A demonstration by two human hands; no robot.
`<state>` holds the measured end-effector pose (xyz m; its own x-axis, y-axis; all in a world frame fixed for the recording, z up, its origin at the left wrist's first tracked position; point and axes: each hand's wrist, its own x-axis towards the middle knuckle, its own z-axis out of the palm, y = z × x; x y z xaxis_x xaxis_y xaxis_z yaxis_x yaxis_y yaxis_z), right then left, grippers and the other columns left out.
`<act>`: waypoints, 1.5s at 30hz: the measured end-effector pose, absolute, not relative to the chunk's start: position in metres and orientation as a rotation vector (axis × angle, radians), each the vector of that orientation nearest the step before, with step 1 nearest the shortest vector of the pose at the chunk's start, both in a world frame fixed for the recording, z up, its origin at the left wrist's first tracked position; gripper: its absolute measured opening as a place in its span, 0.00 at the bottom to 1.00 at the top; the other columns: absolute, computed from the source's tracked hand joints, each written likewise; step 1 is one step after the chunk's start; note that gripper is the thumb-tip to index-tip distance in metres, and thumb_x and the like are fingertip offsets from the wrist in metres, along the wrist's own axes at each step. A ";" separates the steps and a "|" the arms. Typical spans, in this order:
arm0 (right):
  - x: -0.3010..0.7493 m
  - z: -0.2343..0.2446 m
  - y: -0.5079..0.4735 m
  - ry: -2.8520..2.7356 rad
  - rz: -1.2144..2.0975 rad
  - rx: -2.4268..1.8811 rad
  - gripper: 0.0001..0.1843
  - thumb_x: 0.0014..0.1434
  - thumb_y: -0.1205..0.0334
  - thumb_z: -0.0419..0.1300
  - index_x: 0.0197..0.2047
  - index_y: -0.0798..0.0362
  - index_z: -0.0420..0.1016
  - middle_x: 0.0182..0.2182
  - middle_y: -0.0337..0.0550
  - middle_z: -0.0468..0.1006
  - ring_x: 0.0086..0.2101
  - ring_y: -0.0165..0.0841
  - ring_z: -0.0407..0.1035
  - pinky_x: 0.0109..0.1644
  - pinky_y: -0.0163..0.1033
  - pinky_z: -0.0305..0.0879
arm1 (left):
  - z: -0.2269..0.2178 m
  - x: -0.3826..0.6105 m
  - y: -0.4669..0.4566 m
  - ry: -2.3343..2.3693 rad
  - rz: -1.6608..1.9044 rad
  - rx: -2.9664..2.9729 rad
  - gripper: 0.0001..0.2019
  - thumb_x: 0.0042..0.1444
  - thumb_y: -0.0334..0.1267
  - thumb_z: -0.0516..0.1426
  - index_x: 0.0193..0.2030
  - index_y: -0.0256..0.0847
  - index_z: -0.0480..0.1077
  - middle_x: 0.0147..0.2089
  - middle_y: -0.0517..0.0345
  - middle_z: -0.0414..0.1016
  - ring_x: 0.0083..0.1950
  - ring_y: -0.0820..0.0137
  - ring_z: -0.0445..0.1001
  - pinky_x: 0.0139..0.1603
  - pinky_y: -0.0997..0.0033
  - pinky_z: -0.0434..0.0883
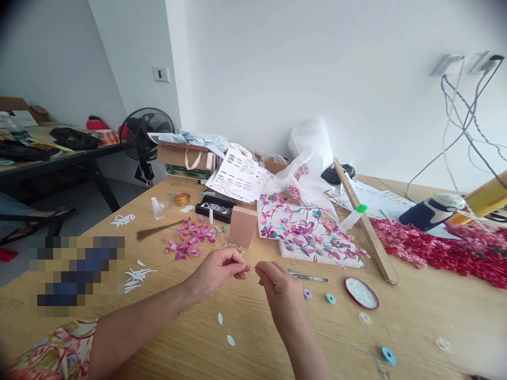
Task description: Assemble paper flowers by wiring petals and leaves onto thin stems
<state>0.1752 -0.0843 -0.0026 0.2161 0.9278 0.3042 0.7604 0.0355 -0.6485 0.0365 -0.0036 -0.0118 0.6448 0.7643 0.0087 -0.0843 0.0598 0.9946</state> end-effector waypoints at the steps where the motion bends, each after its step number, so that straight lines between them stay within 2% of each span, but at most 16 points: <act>1: 0.177 -0.003 -0.084 -1.628 0.253 -1.749 0.11 0.55 0.59 0.49 0.29 0.51 0.71 0.21 0.39 0.71 0.21 0.29 0.65 0.26 0.33 0.60 | -0.013 0.037 -0.003 0.628 0.710 1.349 0.11 0.43 0.42 0.59 0.25 0.35 0.67 0.21 0.60 0.69 0.26 0.75 0.68 0.31 0.74 0.66; 6: 0.181 -0.007 -0.084 -1.716 0.132 -1.721 0.12 0.57 0.61 0.47 0.29 0.52 0.70 0.23 0.41 0.73 0.22 0.29 0.67 0.25 0.32 0.62 | -0.016 0.041 -0.002 0.629 0.715 1.306 0.12 0.42 0.43 0.59 0.25 0.34 0.67 0.21 0.61 0.68 0.25 0.76 0.67 0.31 0.75 0.66; 11: 0.184 -0.006 -0.087 -1.823 0.038 -1.690 0.11 0.57 0.62 0.48 0.29 0.51 0.69 0.30 0.44 0.74 0.30 0.31 0.69 0.30 0.31 0.62 | -0.015 0.041 -0.003 0.634 0.718 1.326 0.11 0.43 0.42 0.59 0.24 0.34 0.67 0.21 0.60 0.69 0.25 0.76 0.67 0.31 0.75 0.65; 18: 0.189 -0.004 -0.082 -1.906 0.002 -1.668 0.15 0.59 0.60 0.46 0.26 0.52 0.68 0.27 0.43 0.73 0.27 0.29 0.69 0.28 0.31 0.62 | -0.016 0.042 -0.005 0.639 0.694 1.334 0.12 0.41 0.43 0.60 0.24 0.35 0.66 0.20 0.61 0.68 0.25 0.76 0.67 0.30 0.75 0.66; 20: 0.190 -0.002 -0.084 -1.905 -0.022 -1.672 0.15 0.59 0.58 0.46 0.28 0.51 0.70 0.31 0.45 0.74 0.27 0.30 0.70 0.28 0.32 0.63 | -0.016 0.042 -0.004 0.625 0.701 1.336 0.12 0.42 0.43 0.59 0.24 0.35 0.66 0.21 0.61 0.68 0.25 0.76 0.67 0.30 0.75 0.66; 23: 0.184 0.003 -0.097 -1.782 -0.074 -1.707 0.12 0.57 0.55 0.49 0.38 0.50 0.70 0.41 0.48 0.73 0.25 0.30 0.70 0.28 0.35 0.65 | -0.015 0.042 -0.003 0.626 0.739 1.332 0.11 0.43 0.42 0.59 0.24 0.34 0.67 0.21 0.61 0.68 0.25 0.76 0.66 0.30 0.75 0.65; 27: 0.160 -0.003 -0.114 -1.465 0.169 -1.724 0.10 0.56 0.56 0.51 0.34 0.50 0.71 0.35 0.45 0.75 0.16 0.25 0.64 0.21 0.33 0.64 | -0.011 0.041 -0.002 0.624 0.770 1.321 0.11 0.43 0.42 0.59 0.24 0.34 0.67 0.21 0.60 0.69 0.25 0.76 0.66 0.31 0.75 0.65; 30: 0.142 -0.021 -0.107 -1.185 0.443 -1.650 0.12 0.54 0.55 0.51 0.36 0.52 0.69 0.44 0.51 0.71 0.17 0.25 0.65 0.17 0.33 0.63 | -0.008 0.041 -0.004 0.619 0.786 1.329 0.11 0.45 0.42 0.58 0.24 0.34 0.67 0.22 0.59 0.69 0.26 0.76 0.67 0.31 0.75 0.65; 31: 0.138 -0.027 -0.102 -1.107 0.514 -1.616 0.12 0.53 0.55 0.53 0.37 0.53 0.68 0.44 0.52 0.71 0.18 0.27 0.67 0.17 0.34 0.64 | -0.008 0.040 -0.005 0.617 0.792 1.331 0.10 0.45 0.41 0.57 0.25 0.34 0.67 0.22 0.59 0.69 0.26 0.76 0.67 0.31 0.75 0.65; 34: 0.133 -0.041 -0.089 -0.977 0.653 -1.499 0.15 0.50 0.55 0.55 0.40 0.53 0.65 0.34 0.48 0.75 0.27 0.33 0.71 0.22 0.35 0.67 | -0.006 0.039 -0.008 0.622 0.786 1.325 0.08 0.46 0.39 0.56 0.25 0.35 0.66 0.21 0.61 0.67 0.26 0.76 0.66 0.30 0.75 0.64; 36: 0.133 -0.043 -0.085 -1.024 0.618 -1.487 0.13 0.51 0.55 0.54 0.38 0.53 0.66 0.28 0.44 0.75 0.29 0.34 0.71 0.27 0.36 0.67 | -0.007 0.038 -0.008 0.640 0.780 1.315 0.07 0.46 0.37 0.56 0.24 0.35 0.65 0.22 0.61 0.68 0.25 0.77 0.65 0.29 0.76 0.64; 38: 0.132 -0.041 -0.087 -1.157 0.466 -1.574 0.11 0.53 0.56 0.52 0.34 0.53 0.69 0.25 0.42 0.74 0.27 0.33 0.69 0.28 0.35 0.65 | -0.009 0.037 -0.007 0.652 0.781 1.316 0.06 0.46 0.36 0.55 0.24 0.35 0.65 0.23 0.61 0.67 0.24 0.78 0.63 0.28 0.77 0.63; 42: 0.129 -0.033 -0.092 -1.447 0.138 -1.729 0.13 0.57 0.58 0.48 0.28 0.52 0.71 0.21 0.40 0.73 0.23 0.30 0.66 0.26 0.33 0.59 | -0.017 0.037 -0.002 0.624 0.811 1.466 0.04 0.48 0.33 0.53 0.25 0.36 0.65 0.25 0.61 0.64 0.23 0.79 0.61 0.24 0.79 0.60; 45: 0.127 -0.027 -0.095 -1.614 0.013 -1.755 0.16 0.58 0.59 0.45 0.27 0.52 0.70 0.20 0.40 0.71 0.22 0.30 0.65 0.25 0.32 0.57 | -0.019 0.036 0.001 0.637 0.909 1.766 0.03 0.48 0.31 0.54 0.26 0.37 0.67 0.30 0.59 0.64 0.28 0.77 0.63 0.28 0.78 0.61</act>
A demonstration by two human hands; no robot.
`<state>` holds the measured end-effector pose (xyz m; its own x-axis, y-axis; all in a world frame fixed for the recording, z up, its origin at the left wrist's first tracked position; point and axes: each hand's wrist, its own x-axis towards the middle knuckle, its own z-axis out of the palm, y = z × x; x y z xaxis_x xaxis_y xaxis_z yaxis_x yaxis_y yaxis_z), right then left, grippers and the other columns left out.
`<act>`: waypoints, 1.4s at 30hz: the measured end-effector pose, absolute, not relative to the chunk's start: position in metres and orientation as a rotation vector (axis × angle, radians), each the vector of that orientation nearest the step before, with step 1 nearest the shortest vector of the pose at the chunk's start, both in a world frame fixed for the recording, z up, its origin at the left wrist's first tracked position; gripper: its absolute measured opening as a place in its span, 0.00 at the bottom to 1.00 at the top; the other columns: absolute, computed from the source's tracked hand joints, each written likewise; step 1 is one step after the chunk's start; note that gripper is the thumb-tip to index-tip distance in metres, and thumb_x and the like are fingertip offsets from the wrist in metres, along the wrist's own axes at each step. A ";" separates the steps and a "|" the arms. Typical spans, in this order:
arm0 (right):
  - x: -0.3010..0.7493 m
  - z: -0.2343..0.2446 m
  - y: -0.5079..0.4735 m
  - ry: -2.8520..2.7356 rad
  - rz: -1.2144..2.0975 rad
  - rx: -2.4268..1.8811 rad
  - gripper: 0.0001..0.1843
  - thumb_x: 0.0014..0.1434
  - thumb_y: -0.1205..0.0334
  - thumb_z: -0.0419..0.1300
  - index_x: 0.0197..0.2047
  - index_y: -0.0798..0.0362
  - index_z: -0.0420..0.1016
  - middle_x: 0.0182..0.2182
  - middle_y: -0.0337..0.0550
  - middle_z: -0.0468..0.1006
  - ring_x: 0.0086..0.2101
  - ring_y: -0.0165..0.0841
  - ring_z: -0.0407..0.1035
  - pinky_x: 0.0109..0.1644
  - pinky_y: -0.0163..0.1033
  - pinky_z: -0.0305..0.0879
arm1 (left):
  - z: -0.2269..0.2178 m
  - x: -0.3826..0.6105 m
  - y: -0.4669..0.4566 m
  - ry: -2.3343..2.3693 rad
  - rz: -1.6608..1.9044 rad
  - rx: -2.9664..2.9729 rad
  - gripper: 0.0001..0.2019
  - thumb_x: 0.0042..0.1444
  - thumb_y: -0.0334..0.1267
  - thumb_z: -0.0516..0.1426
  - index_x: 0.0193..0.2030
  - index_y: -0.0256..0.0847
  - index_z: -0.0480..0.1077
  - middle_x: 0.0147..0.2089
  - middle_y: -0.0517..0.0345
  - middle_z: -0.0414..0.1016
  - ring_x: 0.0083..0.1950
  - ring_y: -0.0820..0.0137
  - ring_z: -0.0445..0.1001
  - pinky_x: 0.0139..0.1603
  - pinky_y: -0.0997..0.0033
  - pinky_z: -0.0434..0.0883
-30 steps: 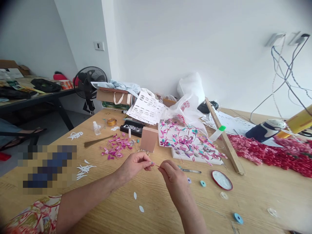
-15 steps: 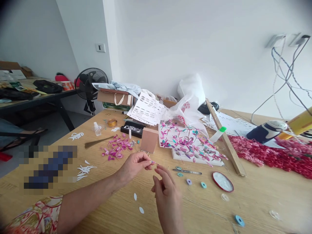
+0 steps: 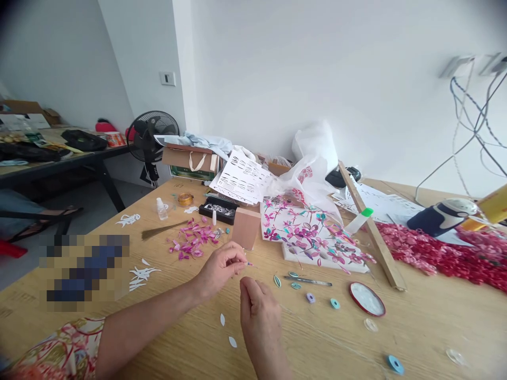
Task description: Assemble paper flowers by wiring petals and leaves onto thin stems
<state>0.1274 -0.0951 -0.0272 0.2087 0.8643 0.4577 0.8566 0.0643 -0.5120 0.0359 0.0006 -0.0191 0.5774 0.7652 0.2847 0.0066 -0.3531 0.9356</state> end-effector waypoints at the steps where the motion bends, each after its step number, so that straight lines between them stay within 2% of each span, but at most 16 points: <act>1: 0.129 -0.024 -0.096 -1.665 -0.010 -1.765 0.16 0.59 0.60 0.44 0.27 0.52 0.70 0.20 0.40 0.71 0.23 0.30 0.65 0.26 0.32 0.57 | -0.019 0.035 0.001 0.638 0.926 1.887 0.04 0.49 0.31 0.53 0.25 0.37 0.68 0.30 0.59 0.64 0.30 0.76 0.64 0.30 0.77 0.61; 6: 0.152 0.006 -0.100 -1.890 -0.008 -1.777 0.17 0.59 0.60 0.45 0.25 0.51 0.70 0.19 0.40 0.69 0.23 0.31 0.63 0.26 0.33 0.54 | -0.011 0.030 0.001 0.461 0.758 2.328 0.09 0.54 0.32 0.50 0.27 0.38 0.70 0.29 0.56 0.66 0.33 0.72 0.65 0.35 0.74 0.61; 11: 0.185 0.026 -0.088 -1.815 0.403 -1.712 0.13 0.56 0.58 0.50 0.26 0.51 0.71 0.22 0.39 0.70 0.25 0.30 0.63 0.28 0.33 0.56 | 0.003 0.025 -0.002 0.246 0.553 2.031 0.05 0.49 0.32 0.55 0.26 0.36 0.71 0.27 0.59 0.67 0.31 0.75 0.65 0.33 0.77 0.61; 15: 0.193 0.002 -0.080 -1.469 0.773 -1.528 0.12 0.52 0.55 0.55 0.24 0.53 0.71 0.21 0.37 0.68 0.25 0.29 0.60 0.29 0.32 0.56 | 0.010 0.022 -0.007 0.415 0.509 1.483 0.06 0.44 0.35 0.58 0.25 0.34 0.70 0.22 0.62 0.63 0.24 0.79 0.60 0.26 0.78 0.59; 20: 0.180 -0.047 -0.083 -1.136 0.937 -1.387 0.12 0.50 0.53 0.57 0.26 0.53 0.72 0.15 0.32 0.60 0.19 0.24 0.52 0.22 0.30 0.50 | 0.009 0.025 -0.010 0.491 0.628 1.174 0.09 0.43 0.38 0.59 0.25 0.34 0.67 0.20 0.64 0.61 0.22 0.80 0.59 0.24 0.79 0.58; 23: 0.162 -0.057 -0.092 -1.159 0.895 -1.443 0.14 0.50 0.51 0.56 0.27 0.53 0.73 0.16 0.34 0.63 0.19 0.26 0.55 0.22 0.31 0.52 | 0.002 0.030 -0.003 0.571 0.750 1.368 0.06 0.46 0.36 0.56 0.26 0.34 0.67 0.20 0.64 0.61 0.22 0.79 0.59 0.25 0.78 0.58; 25: 0.150 -0.048 -0.101 -1.296 0.773 -1.525 0.14 0.52 0.52 0.54 0.26 0.53 0.73 0.20 0.38 0.70 0.22 0.29 0.61 0.24 0.32 0.57 | -0.004 0.031 0.001 0.630 0.846 1.670 0.04 0.48 0.32 0.54 0.26 0.35 0.68 0.22 0.63 0.62 0.25 0.78 0.61 0.27 0.77 0.59; 27: 0.145 -0.030 -0.109 -1.488 0.602 -1.586 0.13 0.54 0.55 0.52 0.27 0.53 0.73 0.23 0.41 0.72 0.25 0.31 0.65 0.27 0.32 0.59 | -0.009 0.031 0.004 0.630 0.880 1.994 0.05 0.50 0.29 0.53 0.26 0.36 0.69 0.26 0.60 0.65 0.29 0.76 0.63 0.31 0.77 0.60; 31: 0.160 0.016 -0.113 -1.774 0.263 -1.643 0.13 0.56 0.58 0.50 0.28 0.51 0.74 0.22 0.41 0.72 0.24 0.31 0.65 0.26 0.32 0.59 | -0.005 0.028 -0.001 0.428 0.646 2.371 0.07 0.53 0.29 0.51 0.29 0.36 0.70 0.30 0.56 0.68 0.33 0.74 0.65 0.35 0.75 0.61; 35: 0.191 0.027 -0.096 -1.697 0.348 -1.682 0.11 0.54 0.57 0.53 0.28 0.51 0.73 0.25 0.41 0.74 0.27 0.32 0.67 0.31 0.33 0.61 | 0.011 0.024 -0.010 0.246 0.469 2.134 0.04 0.49 0.30 0.55 0.27 0.36 0.71 0.29 0.58 0.68 0.32 0.75 0.65 0.33 0.78 0.61; 39: 0.196 -0.007 -0.084 -1.431 0.669 -1.548 0.13 0.51 0.54 0.55 0.24 0.53 0.72 0.24 0.40 0.74 0.27 0.32 0.67 0.31 0.33 0.63 | 0.019 0.022 -0.014 0.403 0.503 1.571 0.04 0.46 0.33 0.57 0.25 0.34 0.69 0.21 0.63 0.63 0.24 0.79 0.61 0.25 0.79 0.59; 42: 0.181 -0.037 -0.090 -1.375 0.702 -1.534 0.14 0.51 0.52 0.55 0.25 0.53 0.73 0.23 0.40 0.74 0.26 0.32 0.67 0.29 0.32 0.64 | 0.015 0.024 -0.010 0.555 0.641 1.414 0.05 0.47 0.34 0.56 0.26 0.34 0.67 0.20 0.65 0.61 0.22 0.80 0.59 0.23 0.79 0.58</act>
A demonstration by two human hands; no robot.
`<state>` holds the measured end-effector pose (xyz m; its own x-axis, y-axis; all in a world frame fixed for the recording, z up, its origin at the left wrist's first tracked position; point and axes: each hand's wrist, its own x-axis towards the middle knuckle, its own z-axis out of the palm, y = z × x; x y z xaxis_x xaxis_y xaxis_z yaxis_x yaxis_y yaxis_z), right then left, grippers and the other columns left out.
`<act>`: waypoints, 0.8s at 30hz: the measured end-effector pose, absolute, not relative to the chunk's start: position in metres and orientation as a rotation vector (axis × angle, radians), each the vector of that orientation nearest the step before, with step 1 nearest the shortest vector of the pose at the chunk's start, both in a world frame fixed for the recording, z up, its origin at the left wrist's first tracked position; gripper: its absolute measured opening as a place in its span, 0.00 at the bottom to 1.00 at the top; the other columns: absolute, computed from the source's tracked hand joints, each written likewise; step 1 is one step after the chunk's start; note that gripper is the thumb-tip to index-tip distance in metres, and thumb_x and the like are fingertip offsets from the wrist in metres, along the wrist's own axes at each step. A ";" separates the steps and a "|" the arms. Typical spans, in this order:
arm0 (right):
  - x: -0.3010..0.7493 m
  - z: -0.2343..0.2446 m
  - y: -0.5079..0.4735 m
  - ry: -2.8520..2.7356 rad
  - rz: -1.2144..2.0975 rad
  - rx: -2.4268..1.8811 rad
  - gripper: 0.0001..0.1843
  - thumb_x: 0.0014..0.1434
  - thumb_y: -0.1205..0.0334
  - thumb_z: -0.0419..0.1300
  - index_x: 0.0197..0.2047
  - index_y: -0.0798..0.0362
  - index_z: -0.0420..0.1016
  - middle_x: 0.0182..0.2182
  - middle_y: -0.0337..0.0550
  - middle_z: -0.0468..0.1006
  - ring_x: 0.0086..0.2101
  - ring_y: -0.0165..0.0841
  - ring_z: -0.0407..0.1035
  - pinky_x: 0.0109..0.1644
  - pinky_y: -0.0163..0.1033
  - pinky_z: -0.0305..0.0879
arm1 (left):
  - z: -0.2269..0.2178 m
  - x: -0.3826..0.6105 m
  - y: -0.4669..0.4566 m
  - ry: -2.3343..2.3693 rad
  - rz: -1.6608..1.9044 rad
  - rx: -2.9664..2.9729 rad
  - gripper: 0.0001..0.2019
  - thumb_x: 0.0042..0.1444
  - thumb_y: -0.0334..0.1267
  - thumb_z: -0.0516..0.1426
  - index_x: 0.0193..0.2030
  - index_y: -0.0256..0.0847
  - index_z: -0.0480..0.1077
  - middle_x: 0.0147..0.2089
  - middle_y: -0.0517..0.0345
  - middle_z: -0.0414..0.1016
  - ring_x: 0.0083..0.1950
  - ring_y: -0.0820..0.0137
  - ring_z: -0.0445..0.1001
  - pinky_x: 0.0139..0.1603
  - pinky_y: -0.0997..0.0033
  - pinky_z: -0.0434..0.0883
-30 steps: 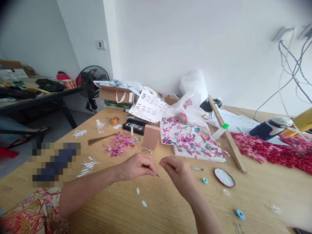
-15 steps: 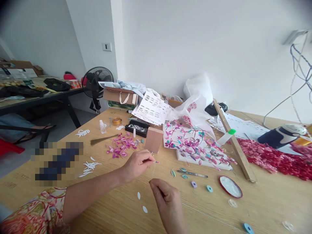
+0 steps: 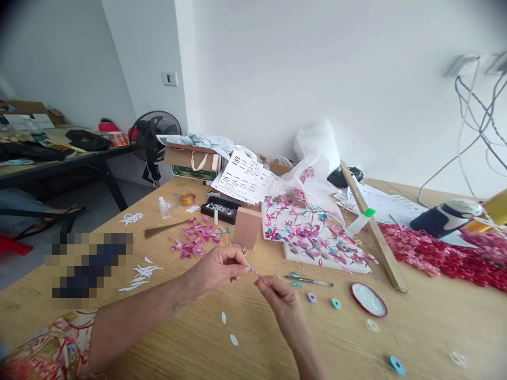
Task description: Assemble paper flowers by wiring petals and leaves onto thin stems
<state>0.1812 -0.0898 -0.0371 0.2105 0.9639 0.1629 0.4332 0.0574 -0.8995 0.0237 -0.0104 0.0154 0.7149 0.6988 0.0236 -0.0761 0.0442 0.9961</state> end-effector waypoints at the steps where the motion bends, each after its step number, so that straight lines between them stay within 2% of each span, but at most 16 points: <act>1: 0.174 -0.043 -0.094 -1.407 0.675 -1.550 0.14 0.52 0.52 0.54 0.25 0.53 0.73 0.22 0.40 0.74 0.26 0.32 0.68 0.28 0.32 0.63 | 0.013 0.024 -0.008 0.586 0.707 1.459 0.04 0.47 0.33 0.56 0.26 0.34 0.67 0.20 0.64 0.61 0.22 0.79 0.59 0.24 0.79 0.58; 4: 0.154 -0.043 -0.111 -1.597 0.519 -1.593 0.14 0.56 0.55 0.51 0.27 0.52 0.72 0.23 0.40 0.75 0.25 0.31 0.68 0.28 0.31 0.63 | 0.004 0.027 -0.001 0.632 0.901 1.761 0.03 0.47 0.29 0.55 0.25 0.35 0.68 0.23 0.62 0.62 0.26 0.78 0.61 0.27 0.79 0.58; 7: 0.143 -0.015 -0.126 -1.793 0.274 -1.601 0.13 0.58 0.60 0.48 0.29 0.52 0.72 0.20 0.38 0.71 0.23 0.29 0.67 0.26 0.30 0.61 | -0.003 0.030 0.002 0.624 0.964 2.026 0.05 0.48 0.27 0.55 0.25 0.36 0.70 0.25 0.61 0.64 0.29 0.77 0.63 0.30 0.79 0.59; 9: 0.145 0.010 -0.129 -1.887 0.131 -1.594 0.13 0.58 0.62 0.48 0.29 0.52 0.71 0.18 0.37 0.68 0.21 0.28 0.65 0.24 0.31 0.59 | -0.004 0.031 0.000 0.581 0.917 2.153 0.05 0.50 0.27 0.54 0.26 0.36 0.70 0.26 0.60 0.65 0.29 0.76 0.64 0.31 0.78 0.61; 11: 0.155 0.032 -0.124 -1.925 0.060 -1.588 0.12 0.58 0.62 0.48 0.30 0.52 0.72 0.19 0.38 0.69 0.22 0.29 0.65 0.25 0.31 0.58 | -0.002 0.031 -0.004 0.501 0.819 2.272 0.05 0.51 0.29 0.53 0.28 0.36 0.70 0.28 0.58 0.67 0.31 0.75 0.65 0.33 0.77 0.62; 14: 0.179 0.044 -0.105 -1.851 0.146 -1.648 0.12 0.57 0.59 0.50 0.29 0.52 0.72 0.23 0.40 0.73 0.25 0.30 0.66 0.28 0.32 0.60 | 0.005 0.028 -0.013 0.287 0.619 2.291 0.06 0.51 0.30 0.53 0.27 0.37 0.71 0.29 0.57 0.68 0.32 0.74 0.66 0.34 0.77 0.62; 17: 0.197 0.025 -0.085 -1.661 0.407 -1.662 0.13 0.54 0.55 0.52 0.26 0.53 0.72 0.21 0.39 0.72 0.25 0.30 0.66 0.27 0.31 0.60 | 0.013 0.025 -0.018 0.236 0.545 1.963 0.04 0.48 0.32 0.56 0.25 0.37 0.71 0.27 0.59 0.68 0.30 0.76 0.66 0.32 0.77 0.62; 20: 0.194 -0.011 -0.080 -1.495 0.628 -1.585 0.15 0.52 0.53 0.54 0.23 0.54 0.71 0.21 0.38 0.72 0.25 0.30 0.66 0.29 0.32 0.62 | 0.015 0.024 -0.018 0.431 0.596 1.476 0.06 0.44 0.36 0.58 0.25 0.35 0.69 0.23 0.62 0.65 0.24 0.78 0.62 0.27 0.77 0.61; 24: 0.166 -0.048 -0.101 -1.558 0.586 -1.631 0.16 0.56 0.53 0.50 0.25 0.53 0.70 0.21 0.39 0.72 0.25 0.31 0.67 0.27 0.31 0.63 | 0.007 0.028 -0.008 0.555 0.703 1.243 0.07 0.43 0.37 0.58 0.26 0.34 0.67 0.21 0.64 0.62 0.23 0.80 0.60 0.26 0.78 0.60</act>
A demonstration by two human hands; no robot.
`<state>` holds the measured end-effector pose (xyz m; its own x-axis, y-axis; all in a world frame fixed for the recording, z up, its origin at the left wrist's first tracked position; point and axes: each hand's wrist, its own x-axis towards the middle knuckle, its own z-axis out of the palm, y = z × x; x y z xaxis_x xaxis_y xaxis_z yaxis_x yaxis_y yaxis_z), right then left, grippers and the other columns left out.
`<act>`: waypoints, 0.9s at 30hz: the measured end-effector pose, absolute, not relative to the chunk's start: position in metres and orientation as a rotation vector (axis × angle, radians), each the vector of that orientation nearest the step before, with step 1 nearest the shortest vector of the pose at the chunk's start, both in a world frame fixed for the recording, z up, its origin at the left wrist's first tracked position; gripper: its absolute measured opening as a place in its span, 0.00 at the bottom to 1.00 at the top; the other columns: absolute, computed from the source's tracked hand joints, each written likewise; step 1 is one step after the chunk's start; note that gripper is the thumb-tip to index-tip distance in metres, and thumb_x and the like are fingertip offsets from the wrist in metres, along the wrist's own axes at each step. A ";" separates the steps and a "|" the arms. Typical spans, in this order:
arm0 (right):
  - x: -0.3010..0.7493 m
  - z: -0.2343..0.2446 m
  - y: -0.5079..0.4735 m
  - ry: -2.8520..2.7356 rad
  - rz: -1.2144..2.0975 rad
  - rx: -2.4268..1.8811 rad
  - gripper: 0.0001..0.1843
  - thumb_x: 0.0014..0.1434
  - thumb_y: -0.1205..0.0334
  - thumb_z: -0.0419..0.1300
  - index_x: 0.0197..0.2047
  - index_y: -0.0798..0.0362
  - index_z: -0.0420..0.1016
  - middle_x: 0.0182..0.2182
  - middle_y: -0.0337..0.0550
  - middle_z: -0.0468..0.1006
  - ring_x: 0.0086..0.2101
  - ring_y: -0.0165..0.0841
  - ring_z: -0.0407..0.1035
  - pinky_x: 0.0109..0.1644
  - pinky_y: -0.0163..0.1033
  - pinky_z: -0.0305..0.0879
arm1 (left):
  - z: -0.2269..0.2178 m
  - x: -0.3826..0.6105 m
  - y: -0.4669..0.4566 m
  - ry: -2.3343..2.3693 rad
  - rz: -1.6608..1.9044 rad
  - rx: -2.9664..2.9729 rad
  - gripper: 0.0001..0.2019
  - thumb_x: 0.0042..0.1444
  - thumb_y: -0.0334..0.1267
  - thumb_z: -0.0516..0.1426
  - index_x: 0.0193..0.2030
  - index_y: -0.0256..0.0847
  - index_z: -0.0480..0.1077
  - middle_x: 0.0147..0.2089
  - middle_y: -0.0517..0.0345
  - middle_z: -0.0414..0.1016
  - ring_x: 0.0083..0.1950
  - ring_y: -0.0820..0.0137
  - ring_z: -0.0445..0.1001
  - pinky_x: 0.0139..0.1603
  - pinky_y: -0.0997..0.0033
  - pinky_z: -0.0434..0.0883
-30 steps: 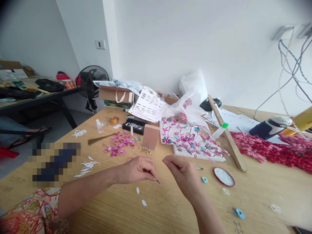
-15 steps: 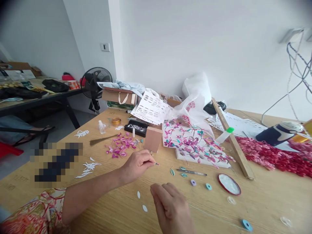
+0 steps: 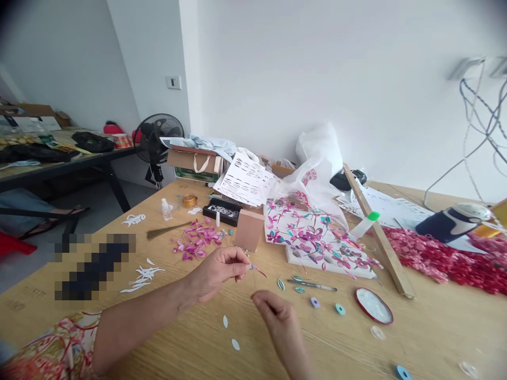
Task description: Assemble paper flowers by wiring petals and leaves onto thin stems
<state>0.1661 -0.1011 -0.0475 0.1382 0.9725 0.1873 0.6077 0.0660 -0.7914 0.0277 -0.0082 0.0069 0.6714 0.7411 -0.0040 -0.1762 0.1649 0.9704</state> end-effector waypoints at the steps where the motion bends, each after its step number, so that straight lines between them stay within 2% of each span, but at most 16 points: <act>1: 0.159 -0.049 -0.109 -1.631 0.541 -1.640 0.16 0.57 0.54 0.49 0.26 0.52 0.71 0.21 0.39 0.73 0.24 0.30 0.67 0.27 0.31 0.63 | 0.004 0.029 -0.005 0.581 0.717 1.291 0.06 0.44 0.35 0.57 0.26 0.34 0.67 0.21 0.64 0.62 0.23 0.80 0.60 0.26 0.78 0.59; 4: 0.144 -0.032 -0.131 -1.837 0.327 -1.628 0.15 0.59 0.59 0.46 0.29 0.51 0.72 0.19 0.39 0.71 0.22 0.29 0.66 0.25 0.30 0.61 | -0.004 0.034 0.000 0.677 0.752 1.690 0.02 0.46 0.29 0.55 0.25 0.35 0.68 0.23 0.63 0.63 0.26 0.78 0.61 0.29 0.77 0.60; 8: 0.157 0.018 -0.135 -1.933 0.064 -1.606 0.12 0.58 0.60 0.48 0.31 0.50 0.72 0.18 0.38 0.68 0.21 0.29 0.65 0.23 0.31 0.58 | -0.004 0.036 -0.005 0.509 0.639 2.195 0.06 0.49 0.27 0.53 0.26 0.37 0.70 0.28 0.59 0.66 0.33 0.74 0.64 0.36 0.76 0.61; 11: 0.183 0.035 -0.116 -1.854 0.029 -1.688 0.12 0.56 0.58 0.50 0.29 0.50 0.73 0.23 0.41 0.73 0.25 0.31 0.68 0.27 0.32 0.60 | 0.004 0.033 -0.013 0.283 0.465 2.206 0.05 0.49 0.27 0.54 0.26 0.37 0.70 0.29 0.59 0.66 0.33 0.74 0.65 0.36 0.77 0.61; 14: 0.204 0.018 -0.093 -1.663 0.237 -1.765 0.13 0.55 0.55 0.51 0.27 0.52 0.73 0.23 0.40 0.74 0.26 0.32 0.68 0.28 0.33 0.61 | 0.011 0.029 -0.018 0.252 0.402 1.892 0.03 0.47 0.29 0.56 0.25 0.36 0.69 0.26 0.61 0.65 0.29 0.77 0.63 0.31 0.79 0.60; 17: 0.202 -0.019 -0.085 -1.550 0.488 -1.699 0.15 0.55 0.54 0.51 0.25 0.54 0.72 0.23 0.39 0.74 0.27 0.32 0.68 0.29 0.32 0.63 | 0.014 0.027 -0.018 0.421 0.498 1.490 0.05 0.46 0.34 0.57 0.25 0.35 0.67 0.22 0.64 0.62 0.23 0.80 0.60 0.25 0.80 0.58; 20: 0.181 -0.047 -0.096 -1.542 0.509 -1.672 0.16 0.56 0.54 0.50 0.26 0.53 0.72 0.23 0.40 0.75 0.27 0.32 0.69 0.29 0.32 0.64 | 0.009 0.030 -0.011 0.543 0.670 1.324 0.07 0.45 0.37 0.57 0.26 0.34 0.65 0.20 0.65 0.60 0.22 0.80 0.59 0.24 0.79 0.58; 23: 0.158 -0.049 -0.116 -1.734 0.369 -1.642 0.15 0.58 0.57 0.47 0.28 0.52 0.72 0.22 0.40 0.74 0.25 0.31 0.68 0.27 0.32 0.63 | 0.000 0.036 -0.002 0.618 0.771 1.502 0.05 0.47 0.35 0.55 0.26 0.35 0.65 0.22 0.63 0.63 0.24 0.79 0.60 0.26 0.79 0.59; 27: 0.145 -0.018 -0.130 -1.959 0.142 -1.614 0.14 0.60 0.63 0.46 0.30 0.51 0.71 0.18 0.39 0.69 0.21 0.29 0.65 0.23 0.31 0.58 | -0.009 0.041 0.001 0.614 0.800 2.059 0.05 0.49 0.27 0.53 0.24 0.37 0.67 0.27 0.60 0.67 0.31 0.75 0.64 0.34 0.76 0.61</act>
<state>0.1453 -0.1298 -0.0182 -0.0894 0.9248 0.3698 0.8616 0.2581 -0.4371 0.0408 0.0010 -0.0094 0.6785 0.6615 0.3196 0.1376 -0.5418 0.8292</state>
